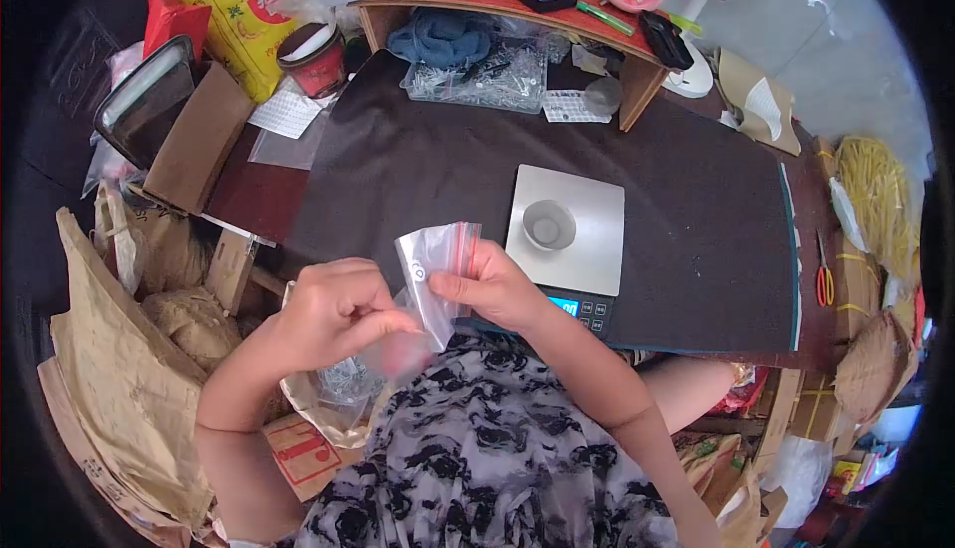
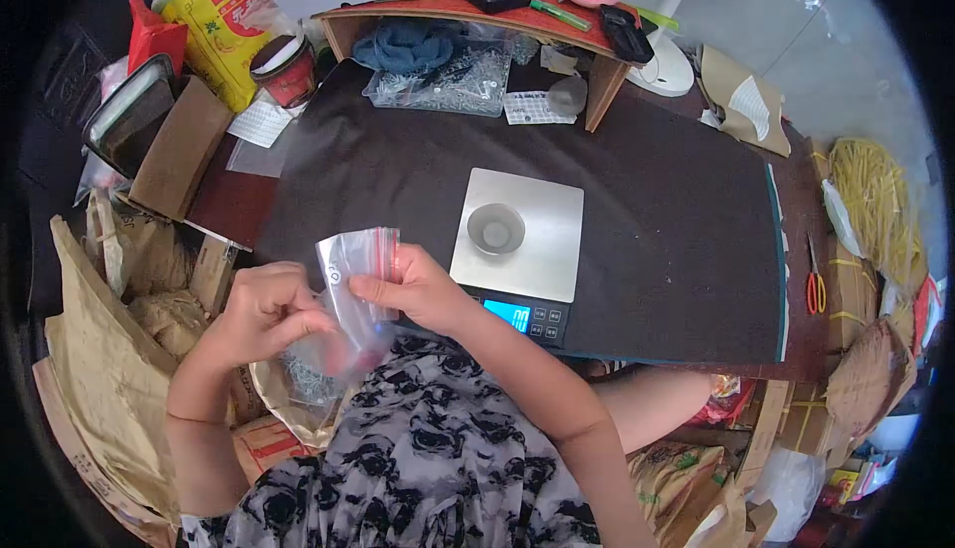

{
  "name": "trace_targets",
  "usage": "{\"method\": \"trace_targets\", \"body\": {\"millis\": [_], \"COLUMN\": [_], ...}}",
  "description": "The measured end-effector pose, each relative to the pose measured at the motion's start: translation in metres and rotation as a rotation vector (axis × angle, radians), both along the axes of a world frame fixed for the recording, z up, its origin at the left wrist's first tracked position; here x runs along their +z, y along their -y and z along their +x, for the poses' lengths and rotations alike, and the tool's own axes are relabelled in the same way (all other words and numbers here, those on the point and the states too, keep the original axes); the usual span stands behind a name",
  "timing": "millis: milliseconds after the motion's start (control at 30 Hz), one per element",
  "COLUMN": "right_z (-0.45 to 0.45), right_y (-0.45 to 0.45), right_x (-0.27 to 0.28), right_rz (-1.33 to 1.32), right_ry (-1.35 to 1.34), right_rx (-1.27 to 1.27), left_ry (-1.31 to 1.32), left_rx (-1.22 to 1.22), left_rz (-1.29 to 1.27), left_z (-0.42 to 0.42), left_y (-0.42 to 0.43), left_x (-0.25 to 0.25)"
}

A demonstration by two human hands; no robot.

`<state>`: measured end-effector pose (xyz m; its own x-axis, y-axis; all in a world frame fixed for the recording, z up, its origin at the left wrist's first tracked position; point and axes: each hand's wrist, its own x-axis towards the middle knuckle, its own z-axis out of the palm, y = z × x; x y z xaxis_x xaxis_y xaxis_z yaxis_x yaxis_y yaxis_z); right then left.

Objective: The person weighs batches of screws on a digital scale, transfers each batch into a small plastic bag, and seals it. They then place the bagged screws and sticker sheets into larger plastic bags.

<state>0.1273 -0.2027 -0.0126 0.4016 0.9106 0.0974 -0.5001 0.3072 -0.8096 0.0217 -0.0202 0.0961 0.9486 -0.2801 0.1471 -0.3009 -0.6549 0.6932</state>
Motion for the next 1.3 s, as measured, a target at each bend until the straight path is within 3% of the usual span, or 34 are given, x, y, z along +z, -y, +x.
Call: {"method": "trace_targets", "body": {"millis": [200,300,400,500,600,700,833,933,1000,1133,1233,1300], "right_z": [-0.001,-0.002,-0.003,0.008,0.011,0.011,0.022,0.031,0.025,0.006,0.01,0.01], "right_y": [0.009,0.008,0.004,0.004,0.004,0.001,0.007,0.007,-0.003,-0.021,-0.01,-0.009], "right_x": [0.017,0.021,0.014,0.012,0.016,0.019,0.023,0.037,0.051,0.061,0.065,0.061], "right_rz": [-0.01,-0.011,-0.058,-0.025,-0.034,-0.095,0.044,0.117,0.171,0.164,-0.018,-0.082], "right_ry": [0.064,0.152,0.174,-0.005,0.028,0.027,0.015,0.22,0.297,0.471,0.861,0.934], "right_rx": [-0.017,-0.103,-0.26,-0.39,-0.35,-0.4,-0.7,-0.821,-0.711,-0.607,-0.593,-0.591], "left_ry": [0.275,0.298,0.148,0.203,0.56,0.485,0.483,0.51,0.531,0.449,0.422,0.428], "left_rx": [-0.054,-0.191,-0.058,0.023,-0.041,-0.119,-0.079,-0.078,-0.079,-0.018,-0.006,-0.041], "left_rz": [-0.056,0.276,0.312,0.454,0.265,0.123,0.244,0.373,0.388,0.187,0.051,0.042], "left_z": [0.003,0.008,0.007,0.003,0.008,0.013,0.019,0.017,0.018,0.018,0.016,0.018], "left_y": [-0.004,-0.009,-0.013,-0.021,-0.018,-0.023,-0.028,-0.023,-0.018,-0.015,-0.015,-0.015], "left_x": [-0.005,0.003,-0.003,0.007,0.007,0.006,0.001,0.004,0.005,-0.002,-0.01,-0.011]}}
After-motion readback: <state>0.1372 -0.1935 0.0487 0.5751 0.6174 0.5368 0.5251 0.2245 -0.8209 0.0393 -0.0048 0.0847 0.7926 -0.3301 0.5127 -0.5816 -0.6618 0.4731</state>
